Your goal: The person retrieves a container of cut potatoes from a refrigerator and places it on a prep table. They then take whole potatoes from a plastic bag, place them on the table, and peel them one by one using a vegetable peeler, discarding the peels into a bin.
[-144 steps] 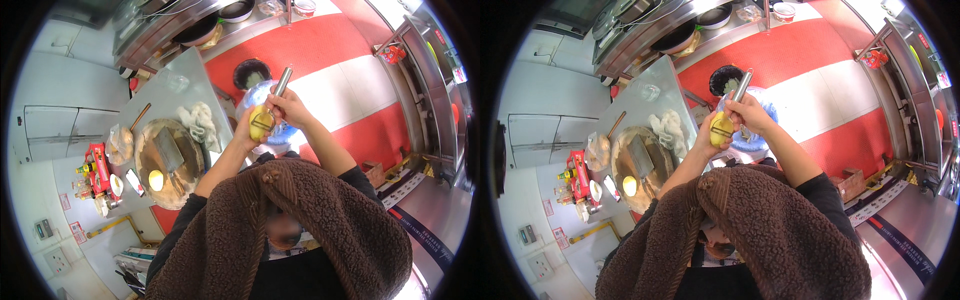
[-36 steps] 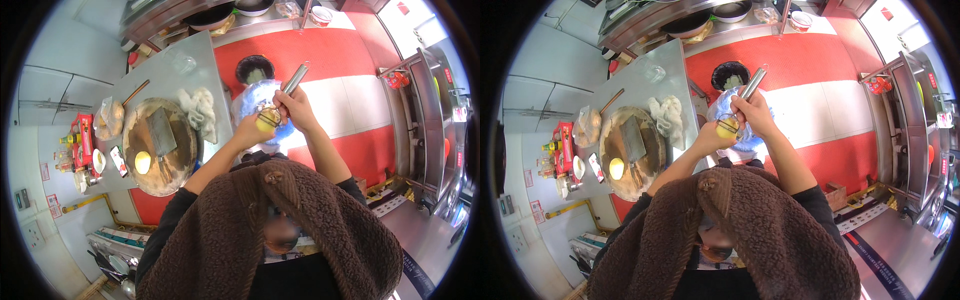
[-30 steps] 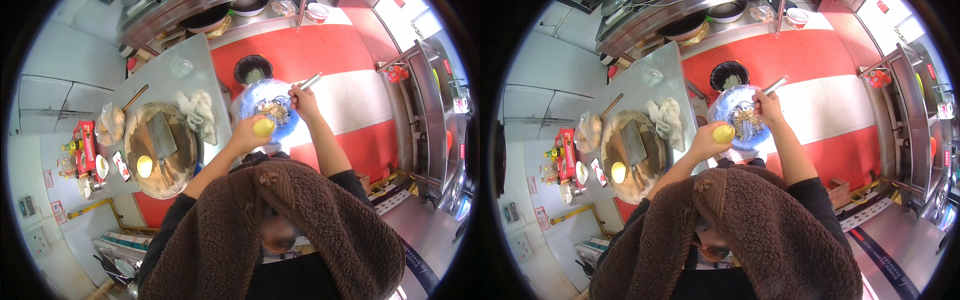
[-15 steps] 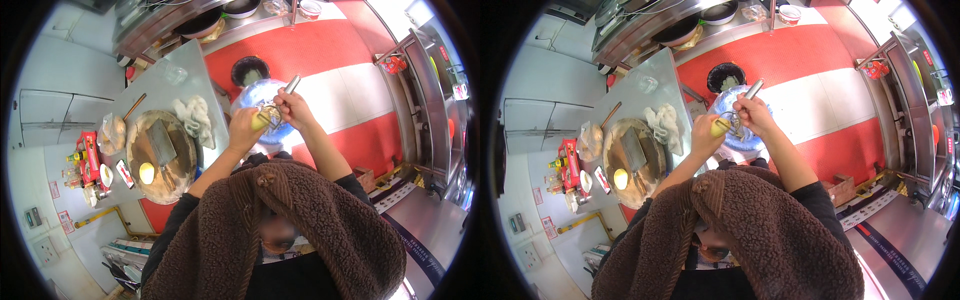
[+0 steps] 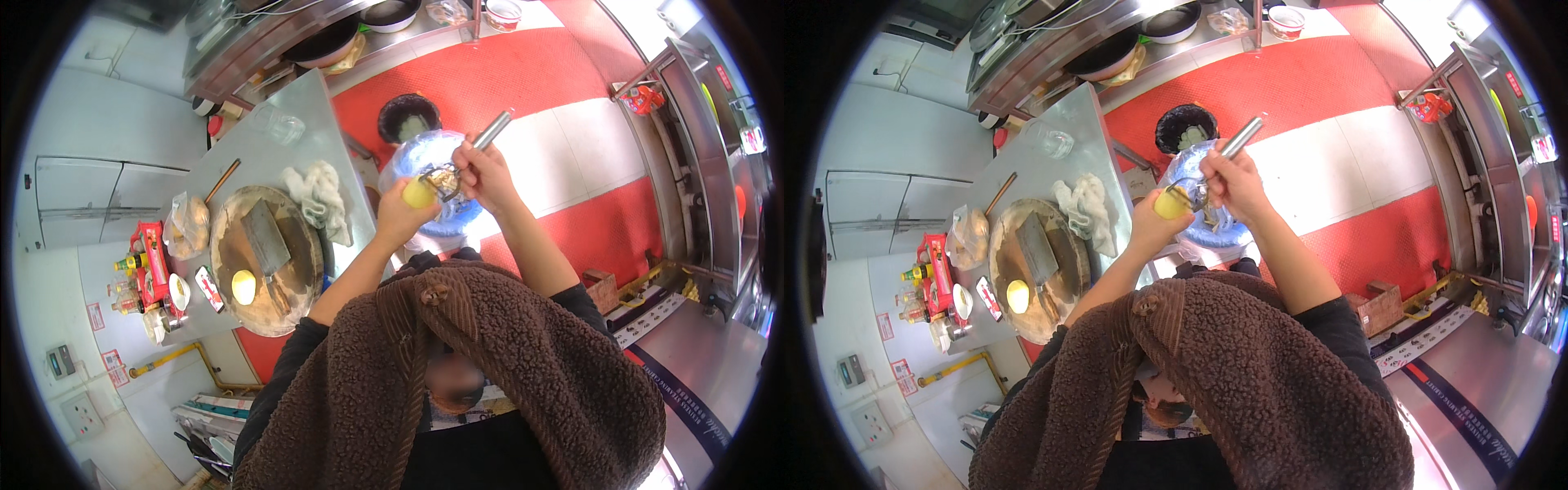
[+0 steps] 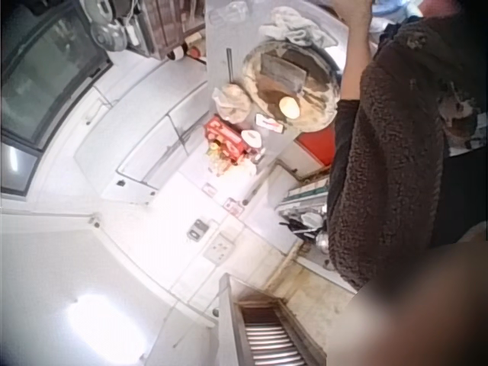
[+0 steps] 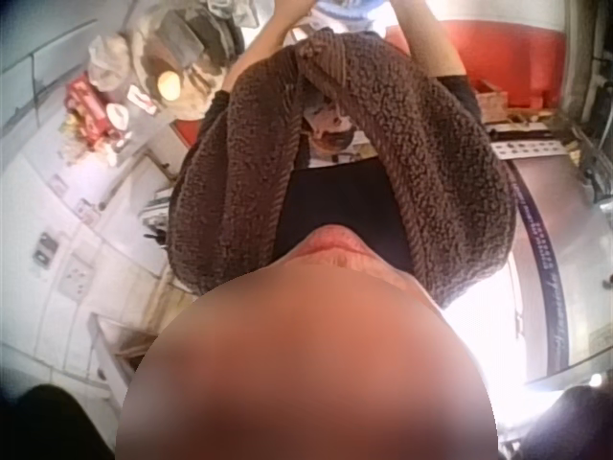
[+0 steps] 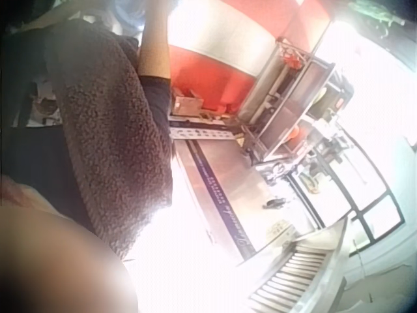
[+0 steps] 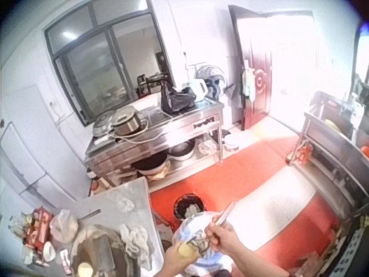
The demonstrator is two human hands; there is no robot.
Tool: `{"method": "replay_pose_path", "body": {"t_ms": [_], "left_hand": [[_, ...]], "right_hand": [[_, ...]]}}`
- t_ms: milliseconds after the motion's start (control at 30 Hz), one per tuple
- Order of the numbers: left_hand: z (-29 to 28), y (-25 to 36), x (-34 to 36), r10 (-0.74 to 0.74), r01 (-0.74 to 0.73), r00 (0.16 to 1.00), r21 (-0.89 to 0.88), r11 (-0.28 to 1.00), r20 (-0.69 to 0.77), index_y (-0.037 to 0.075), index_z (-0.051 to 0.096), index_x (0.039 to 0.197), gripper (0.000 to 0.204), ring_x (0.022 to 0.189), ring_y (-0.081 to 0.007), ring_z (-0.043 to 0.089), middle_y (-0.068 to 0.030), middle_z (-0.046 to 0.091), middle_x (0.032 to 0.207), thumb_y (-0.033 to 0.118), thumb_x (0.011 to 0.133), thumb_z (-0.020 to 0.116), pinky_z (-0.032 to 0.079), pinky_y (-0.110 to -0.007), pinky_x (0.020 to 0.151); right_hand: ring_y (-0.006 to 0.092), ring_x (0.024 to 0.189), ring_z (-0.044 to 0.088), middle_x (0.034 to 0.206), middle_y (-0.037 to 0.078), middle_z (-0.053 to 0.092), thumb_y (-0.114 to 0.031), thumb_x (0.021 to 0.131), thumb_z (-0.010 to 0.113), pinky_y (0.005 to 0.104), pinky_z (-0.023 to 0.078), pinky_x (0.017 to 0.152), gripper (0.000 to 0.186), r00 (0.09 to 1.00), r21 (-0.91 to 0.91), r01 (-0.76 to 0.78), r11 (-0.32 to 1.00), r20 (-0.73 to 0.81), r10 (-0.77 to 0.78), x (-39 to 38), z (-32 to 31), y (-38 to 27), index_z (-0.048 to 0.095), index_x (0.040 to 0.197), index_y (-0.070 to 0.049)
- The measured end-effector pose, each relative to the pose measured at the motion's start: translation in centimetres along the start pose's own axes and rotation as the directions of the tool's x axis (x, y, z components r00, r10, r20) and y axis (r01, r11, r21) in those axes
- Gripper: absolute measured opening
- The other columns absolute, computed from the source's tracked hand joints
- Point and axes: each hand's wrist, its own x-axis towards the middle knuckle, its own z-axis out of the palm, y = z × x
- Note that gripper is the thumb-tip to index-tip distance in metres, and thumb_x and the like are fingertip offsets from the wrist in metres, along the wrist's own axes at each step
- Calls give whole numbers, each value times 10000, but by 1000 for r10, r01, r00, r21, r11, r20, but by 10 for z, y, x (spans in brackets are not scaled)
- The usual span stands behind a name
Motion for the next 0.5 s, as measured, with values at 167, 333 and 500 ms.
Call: {"method": "replay_pose_path", "body": {"t_ms": [167,333,500], "left_hand": [[-4,2,-2,-80,107,983,-161,981,166,16,594,952,409,733,-95,581,-26,627,828,133,615,794,480,-262,685],[-8,0,-8,76,-74,990,-16,997,122,27,574,975,419,774,-129,592,-56,615,866,144,627,777,479,-278,699],[-4,-8,-1,223,-214,975,231,949,-16,43,540,977,419,846,-248,587,-109,596,898,122,622,747,465,-337,757]], "right_hand": [[38,484,402,714,12,468,-194,930,492,169,364,345,125,996,23,-58,998,73,56,12,-17,7,415,907,-98],[71,479,428,689,21,482,-154,898,524,223,386,351,145,918,-293,-166,942,-395,39,33,-53,14,404,860,-82],[73,457,428,682,28,492,-147,892,526,222,377,337,142,970,-165,-36,986,-242,-5,21,-31,9,409,847,-81]]}}
